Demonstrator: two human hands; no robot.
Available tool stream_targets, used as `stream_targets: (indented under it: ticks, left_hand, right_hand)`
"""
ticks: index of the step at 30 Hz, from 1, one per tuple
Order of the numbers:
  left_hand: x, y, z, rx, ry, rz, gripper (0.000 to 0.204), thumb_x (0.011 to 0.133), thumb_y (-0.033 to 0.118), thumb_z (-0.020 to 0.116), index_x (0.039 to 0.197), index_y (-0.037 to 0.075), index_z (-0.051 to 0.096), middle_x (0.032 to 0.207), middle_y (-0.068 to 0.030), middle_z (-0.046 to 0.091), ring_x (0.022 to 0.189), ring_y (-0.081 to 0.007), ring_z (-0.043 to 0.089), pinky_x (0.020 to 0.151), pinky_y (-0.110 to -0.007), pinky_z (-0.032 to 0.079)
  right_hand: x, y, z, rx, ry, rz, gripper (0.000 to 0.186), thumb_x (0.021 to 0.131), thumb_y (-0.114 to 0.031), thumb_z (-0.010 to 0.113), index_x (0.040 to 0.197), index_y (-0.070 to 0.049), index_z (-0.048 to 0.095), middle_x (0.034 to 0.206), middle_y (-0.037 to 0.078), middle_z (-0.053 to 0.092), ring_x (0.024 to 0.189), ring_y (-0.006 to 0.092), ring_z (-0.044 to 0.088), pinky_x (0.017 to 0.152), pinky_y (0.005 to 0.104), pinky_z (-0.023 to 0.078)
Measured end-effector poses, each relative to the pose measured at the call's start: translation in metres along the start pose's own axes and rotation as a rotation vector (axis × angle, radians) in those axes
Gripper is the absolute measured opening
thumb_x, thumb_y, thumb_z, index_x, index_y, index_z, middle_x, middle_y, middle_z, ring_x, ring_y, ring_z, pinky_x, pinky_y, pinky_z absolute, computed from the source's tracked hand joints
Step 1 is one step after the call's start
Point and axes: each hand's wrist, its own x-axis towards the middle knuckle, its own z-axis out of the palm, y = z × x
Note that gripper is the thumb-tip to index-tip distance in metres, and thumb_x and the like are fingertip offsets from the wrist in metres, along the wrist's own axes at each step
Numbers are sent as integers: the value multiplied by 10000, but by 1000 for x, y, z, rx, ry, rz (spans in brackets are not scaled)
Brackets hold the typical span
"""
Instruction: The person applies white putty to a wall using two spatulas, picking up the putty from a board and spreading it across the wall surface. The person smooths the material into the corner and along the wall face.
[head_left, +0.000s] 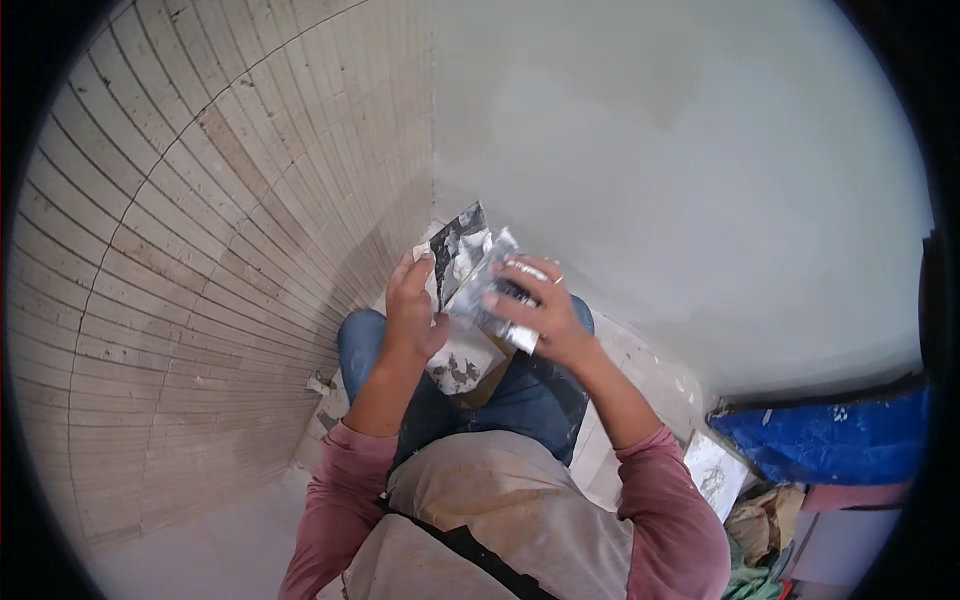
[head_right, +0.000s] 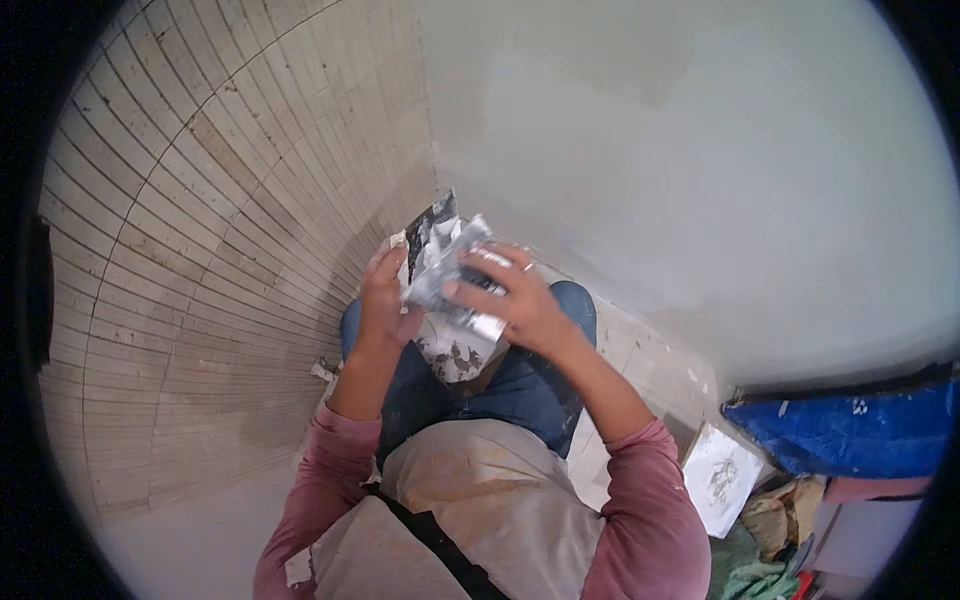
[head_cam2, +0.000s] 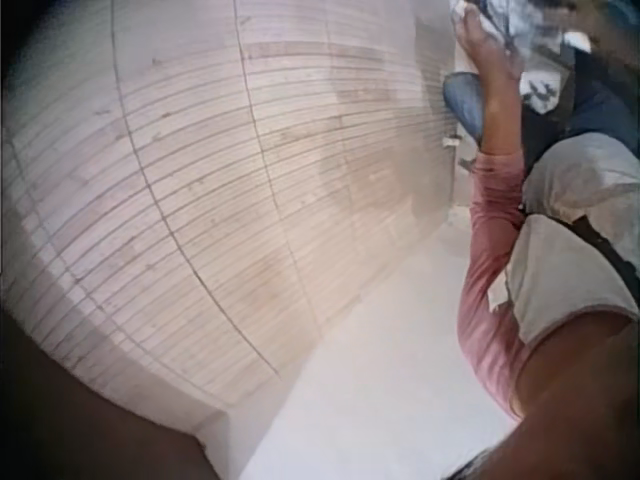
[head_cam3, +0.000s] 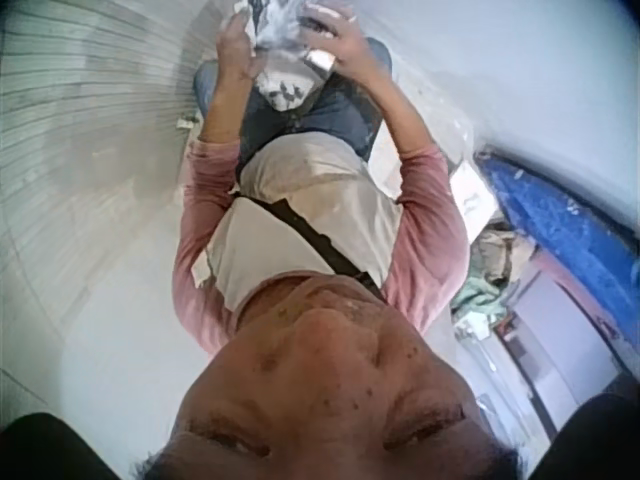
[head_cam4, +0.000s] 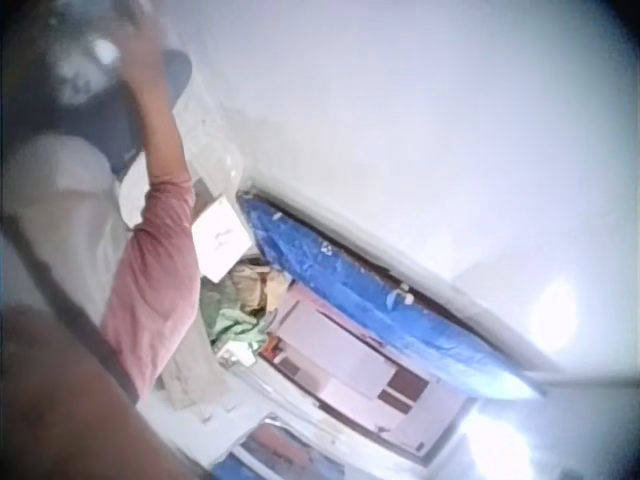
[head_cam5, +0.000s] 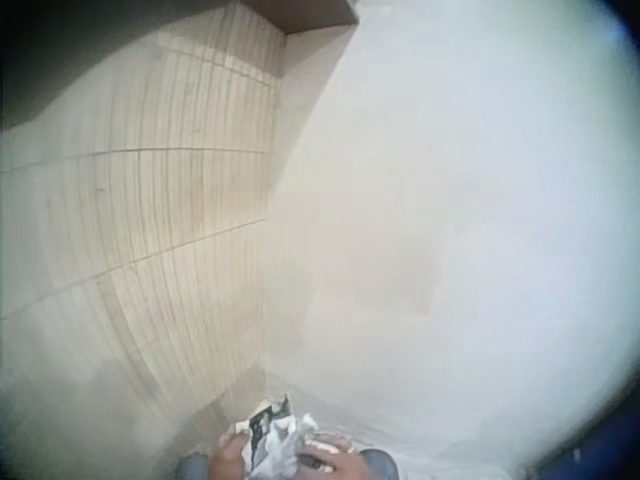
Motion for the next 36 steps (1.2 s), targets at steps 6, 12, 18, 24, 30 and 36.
stream_targets:
  ticks: [6,12,18,24,30,36]
  left_hand:
    - [8,23,-27,231,-101,237,213,1018,164,540,1173,48,628,1020,-34,659,914,-149,632,774,-295,489]
    - [-3,55,14,982,-233,639,169,1027,120,510,1122,-8,568,906,-135,623,856,-203,593,790,-343,477]
    - [-4,65,42,1114,-210,742,175,1030,127,509,1140,3,565,876,-168,630,801,-238,620,758,-381,495]
    - [3,73,32,1068,-41,881,179,1043,129,499,1150,9,577,915,-123,670,834,-210,652,757,-359,510]
    - [13,45,-12,330,201,532,193,1044,112,487,1182,10,576,1077,-87,661,943,-178,662,821,-335,554]
    - [-15,-14,-26,12,-62,128,243,1024,135,508,1224,19,581,1120,-102,661,986,-200,682,831,-349,565]
  right_hand:
    - [-16,41,-25,-236,-206,292,668,714,69,594,1327,-183,683,1347,122,629,1192,385,566,1010,486,471]
    - [31,6,-25,-372,-124,255,726,704,76,590,1359,-229,664,1330,51,648,1136,353,589,994,457,483]
    - [39,-14,-17,-399,-187,153,675,707,19,633,1315,-268,703,1328,-16,672,1114,299,609,980,456,472]
    - [12,-12,-17,-278,-274,150,707,678,8,675,1331,-263,675,1380,-19,655,1115,270,600,993,450,456]
    - [-10,-9,9,347,174,286,624,698,117,531,1264,-79,702,1291,87,702,1144,314,615,1001,447,450]
    - [3,-28,33,217,110,116,485,811,5,646,1274,-117,720,1380,133,626,1221,373,574,1032,464,437]
